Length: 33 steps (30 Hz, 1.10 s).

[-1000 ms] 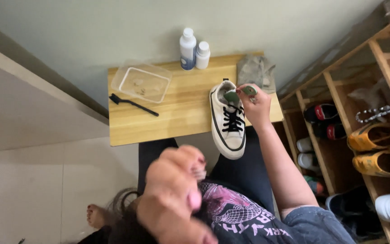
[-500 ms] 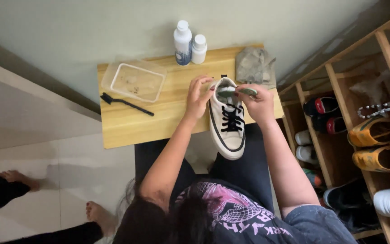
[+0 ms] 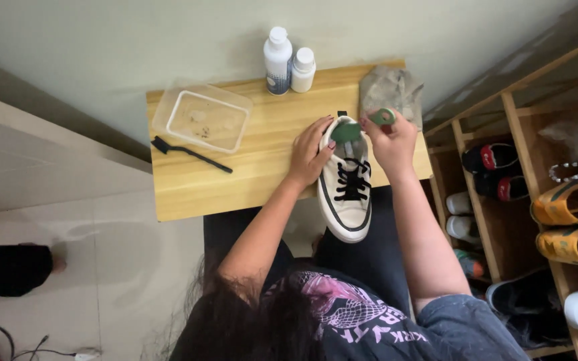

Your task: The person scrubs the exterior and interior of a white sneaker using a green brush. They hold the shoe on a wooden table and systematically clean the toe, sides, and inner lining.

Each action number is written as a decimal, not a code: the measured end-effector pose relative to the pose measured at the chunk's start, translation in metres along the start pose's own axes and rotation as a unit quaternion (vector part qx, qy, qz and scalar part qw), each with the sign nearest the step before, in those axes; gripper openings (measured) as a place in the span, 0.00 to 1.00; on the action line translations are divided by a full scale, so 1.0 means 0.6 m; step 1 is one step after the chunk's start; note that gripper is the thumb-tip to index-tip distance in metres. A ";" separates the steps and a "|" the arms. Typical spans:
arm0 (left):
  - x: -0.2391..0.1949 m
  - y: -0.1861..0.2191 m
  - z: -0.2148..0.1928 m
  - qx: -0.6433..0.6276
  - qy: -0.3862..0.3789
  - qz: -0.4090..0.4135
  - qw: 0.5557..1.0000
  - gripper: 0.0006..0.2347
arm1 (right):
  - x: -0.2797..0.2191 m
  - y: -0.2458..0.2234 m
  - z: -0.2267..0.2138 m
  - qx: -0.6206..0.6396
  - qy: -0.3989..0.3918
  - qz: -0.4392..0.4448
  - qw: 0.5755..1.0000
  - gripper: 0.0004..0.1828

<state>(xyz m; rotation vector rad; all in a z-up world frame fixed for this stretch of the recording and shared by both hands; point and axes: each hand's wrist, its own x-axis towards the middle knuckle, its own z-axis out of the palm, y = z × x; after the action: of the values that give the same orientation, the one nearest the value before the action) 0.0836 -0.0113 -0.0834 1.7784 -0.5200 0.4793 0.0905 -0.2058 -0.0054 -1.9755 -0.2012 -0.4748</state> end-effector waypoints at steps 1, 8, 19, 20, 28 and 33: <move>0.000 -0.002 0.001 -0.004 -0.001 0.001 1.000 0.23 | -0.011 0.003 -0.001 -0.001 0.030 0.001 1.000 0.08; -0.004 -0.025 0.014 0.023 0.001 0.028 0.999 0.23 | -0.021 -0.008 -0.009 -0.009 0.021 -0.071 0.997 0.08; 0.000 0.004 0.003 0.046 -0.013 0.009 0.999 0.21 | -0.046 -0.028 -0.047 0.028 0.055 0.008 0.998 0.09; 0.000 0.006 0.003 0.043 -0.010 0.011 0.999 0.21 | -0.049 -0.035 -0.053 0.037 0.055 0.027 0.997 0.10; -0.009 -0.021 0.010 -0.056 0.034 -0.006 0.998 0.21 | -0.014 -0.055 -0.011 0.224 -0.058 0.096 0.968 0.23; -0.024 -0.052 0.016 -0.101 0.039 -0.052 0.993 0.27 | -0.014 -0.057 0.005 0.197 -0.074 0.087 0.974 0.23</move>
<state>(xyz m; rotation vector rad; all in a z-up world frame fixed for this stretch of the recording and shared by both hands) 0.0903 -0.0119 -0.1181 1.5775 -0.4030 0.4073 0.0721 -0.1873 0.0184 -1.6197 -0.1960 -0.1571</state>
